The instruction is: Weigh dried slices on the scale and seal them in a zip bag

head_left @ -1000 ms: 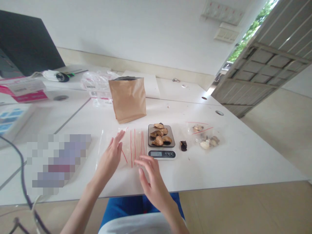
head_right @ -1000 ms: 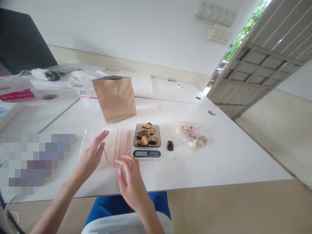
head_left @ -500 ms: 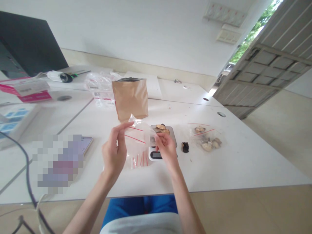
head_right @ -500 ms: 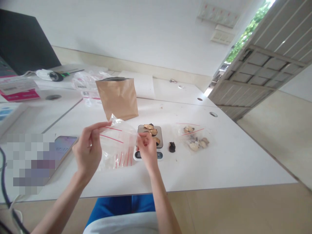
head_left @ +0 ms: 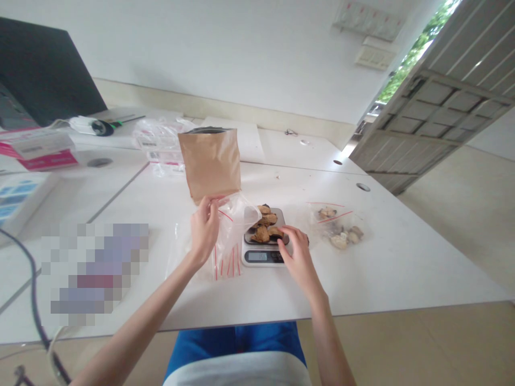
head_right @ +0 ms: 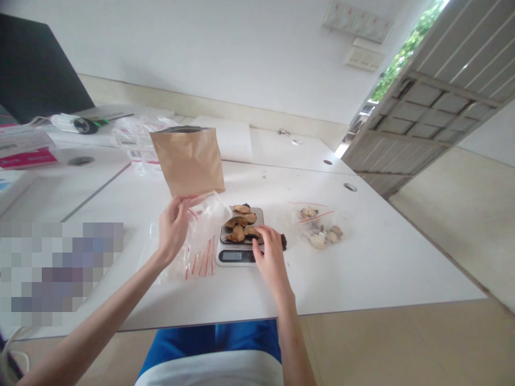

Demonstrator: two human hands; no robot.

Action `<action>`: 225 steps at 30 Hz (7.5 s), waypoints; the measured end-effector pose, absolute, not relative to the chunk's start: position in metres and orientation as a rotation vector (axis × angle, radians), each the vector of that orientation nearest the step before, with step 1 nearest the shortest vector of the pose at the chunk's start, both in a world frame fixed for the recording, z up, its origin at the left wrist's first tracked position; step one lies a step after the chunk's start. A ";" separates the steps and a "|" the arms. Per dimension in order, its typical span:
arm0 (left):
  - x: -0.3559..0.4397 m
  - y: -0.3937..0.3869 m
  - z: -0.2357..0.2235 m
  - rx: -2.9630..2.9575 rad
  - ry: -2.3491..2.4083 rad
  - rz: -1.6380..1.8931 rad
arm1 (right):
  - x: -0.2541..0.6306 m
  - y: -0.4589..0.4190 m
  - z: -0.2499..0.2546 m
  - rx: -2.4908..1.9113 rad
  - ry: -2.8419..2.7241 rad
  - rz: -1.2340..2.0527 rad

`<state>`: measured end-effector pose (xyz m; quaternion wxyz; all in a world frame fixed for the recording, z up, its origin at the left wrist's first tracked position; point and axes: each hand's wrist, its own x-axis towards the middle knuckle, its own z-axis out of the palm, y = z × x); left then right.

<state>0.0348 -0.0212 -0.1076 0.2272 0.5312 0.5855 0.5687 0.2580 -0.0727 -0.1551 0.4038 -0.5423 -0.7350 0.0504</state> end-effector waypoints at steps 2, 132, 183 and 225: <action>0.033 -0.022 -0.110 1.451 1.671 1.577 | 0.259 -0.070 -0.159 -1.374 -1.864 0.107; 0.034 -0.055 -0.139 1.311 1.631 1.749 | 0.149 -0.006 -0.040 -0.855 -1.987 0.808; 0.021 -0.089 -0.126 1.190 1.189 1.509 | 0.167 -0.091 -0.127 -1.232 -0.740 0.715; 0.033 -0.088 -0.142 0.856 1.333 1.525 | 0.184 -0.088 -0.151 -1.224 -0.907 0.859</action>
